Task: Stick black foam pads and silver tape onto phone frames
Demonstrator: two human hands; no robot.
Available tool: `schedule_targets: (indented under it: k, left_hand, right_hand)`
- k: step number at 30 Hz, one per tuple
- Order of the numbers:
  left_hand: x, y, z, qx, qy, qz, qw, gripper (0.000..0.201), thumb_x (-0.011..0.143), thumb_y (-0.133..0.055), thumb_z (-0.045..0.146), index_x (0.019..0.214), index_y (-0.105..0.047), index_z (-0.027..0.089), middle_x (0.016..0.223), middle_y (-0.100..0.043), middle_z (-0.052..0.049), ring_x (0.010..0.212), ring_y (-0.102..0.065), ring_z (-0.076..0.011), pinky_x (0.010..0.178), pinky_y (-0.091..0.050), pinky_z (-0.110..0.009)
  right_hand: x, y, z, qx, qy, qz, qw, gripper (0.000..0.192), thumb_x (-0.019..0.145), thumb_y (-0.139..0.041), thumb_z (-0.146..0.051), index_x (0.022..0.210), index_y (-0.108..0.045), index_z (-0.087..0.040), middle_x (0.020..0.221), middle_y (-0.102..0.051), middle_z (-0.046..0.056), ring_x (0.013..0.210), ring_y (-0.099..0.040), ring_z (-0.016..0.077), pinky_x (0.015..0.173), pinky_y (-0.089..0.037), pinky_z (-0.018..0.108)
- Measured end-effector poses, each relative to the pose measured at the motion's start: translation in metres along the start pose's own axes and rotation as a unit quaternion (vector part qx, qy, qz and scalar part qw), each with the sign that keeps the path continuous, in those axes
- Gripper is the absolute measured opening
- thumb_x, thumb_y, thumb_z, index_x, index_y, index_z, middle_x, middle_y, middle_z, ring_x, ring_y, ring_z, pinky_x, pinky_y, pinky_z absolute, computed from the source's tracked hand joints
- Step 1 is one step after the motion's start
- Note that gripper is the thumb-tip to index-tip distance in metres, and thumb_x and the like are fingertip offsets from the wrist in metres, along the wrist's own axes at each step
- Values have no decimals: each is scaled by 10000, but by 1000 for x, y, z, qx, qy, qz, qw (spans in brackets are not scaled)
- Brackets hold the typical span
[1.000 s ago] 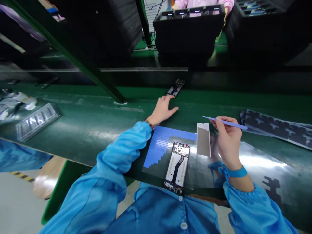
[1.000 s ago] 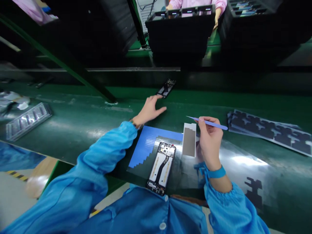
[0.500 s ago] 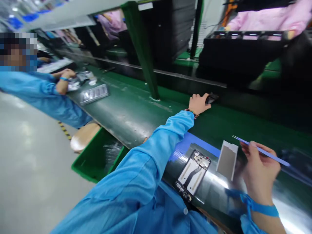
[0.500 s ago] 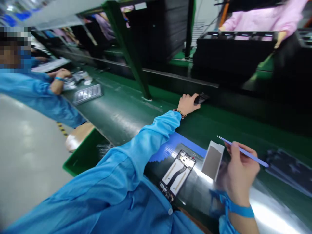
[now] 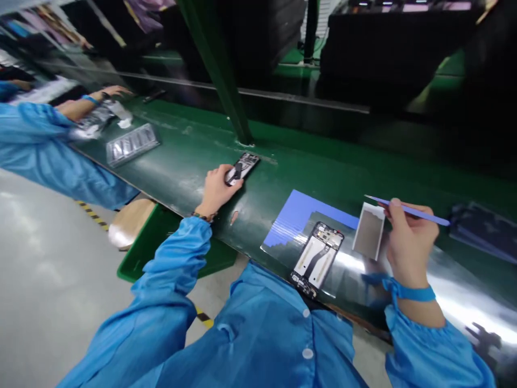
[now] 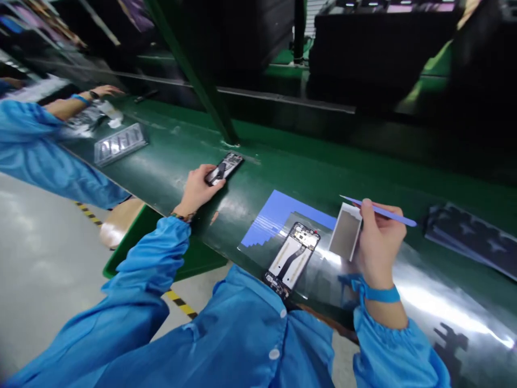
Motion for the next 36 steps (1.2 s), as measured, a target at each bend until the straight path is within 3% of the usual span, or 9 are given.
schedule_targets:
  k: [3,5,7,10,12,14,19,28,36]
  left_hand:
    - [-8,1,-4,11,7,35,999,558,884,-770,458,1358,-653,189,1413,-618,-191,1374,-496,-440,1221,-348,-594]
    - [-11,-7,24,-23,-39,31,998,534,908,-764,443,1373,-661,202,1465,-599,-189,1422,-472,-447,1238,-333,-603]
    - [-14,-21,70,-95,-138,-66,984,429,957,-735,429,1341,-698,240,1378,-678,-146,1356,-552,-408,1230,-348,-577]
    - [-20,-47,145,-184,-313,-276,890,335,968,-759,454,1257,-771,286,1371,-723,-94,1326,-599,-372,1226,-348,-544]
    - [-23,-64,179,-212,-379,-333,837,347,937,-806,488,1221,-793,290,1357,-730,-91,1299,-604,-360,1217,-346,-539]
    - [-24,-78,193,-223,-411,-347,813,342,890,-858,497,1148,-816,278,1277,-739,-102,1236,-609,-350,1181,-366,-528]
    - [-29,-87,178,-138,-439,-303,835,406,923,-809,611,1058,-833,229,1094,-693,-130,1088,-587,-330,998,-415,-465]
    - [-46,-77,166,-61,-442,-295,845,483,992,-711,656,1162,-822,217,987,-712,-110,1022,-601,-308,939,-393,-427]
    - [-47,-78,164,-47,-480,-237,843,503,1011,-709,634,1177,-800,168,1003,-722,-103,1003,-615,-286,866,-393,-413]
  right_hand:
    - [1,0,-7,-14,11,-20,1000,441,795,-946,-570,955,-693,-246,883,-764,3,931,-820,252,1058,-643,526]
    - [1,2,-13,-19,25,-28,999,420,818,-936,-553,958,-693,-240,906,-767,14,965,-828,260,1046,-647,508]
    - [-4,4,-21,-24,38,-25,999,418,830,-928,-555,956,-681,-242,904,-762,12,963,-831,261,1029,-653,499]
    - [-21,6,-28,-48,41,-27,998,447,817,-938,-562,970,-653,-253,880,-759,0,885,-824,246,939,-670,469]
    - [-37,5,-29,-70,34,-34,996,463,802,-949,-562,962,-636,-261,868,-756,-2,844,-811,241,857,-669,436]
    - [-51,1,-26,-84,26,-31,996,471,789,-957,-560,921,-611,-269,854,-743,-3,819,-792,236,795,-652,410]
    - [-68,-22,-16,-114,-5,-73,991,447,822,-927,-544,828,-575,-269,814,-722,-6,820,-748,228,808,-612,404]
    - [-74,-52,-7,-152,-7,-109,982,403,852,-896,-509,812,-569,-277,837,-751,12,853,-766,246,844,-611,427]
    - [-77,-33,-15,-63,-24,-77,995,453,802,-966,-443,844,-550,-269,847,-764,-22,829,-805,231,877,-634,417]
Point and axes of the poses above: each hand's wrist, its own x-axis towards the middle knuckle, its own y-axis out of the back of the hand, z = x × y, the point moved 1 cm from there along x, towards the middle knuckle
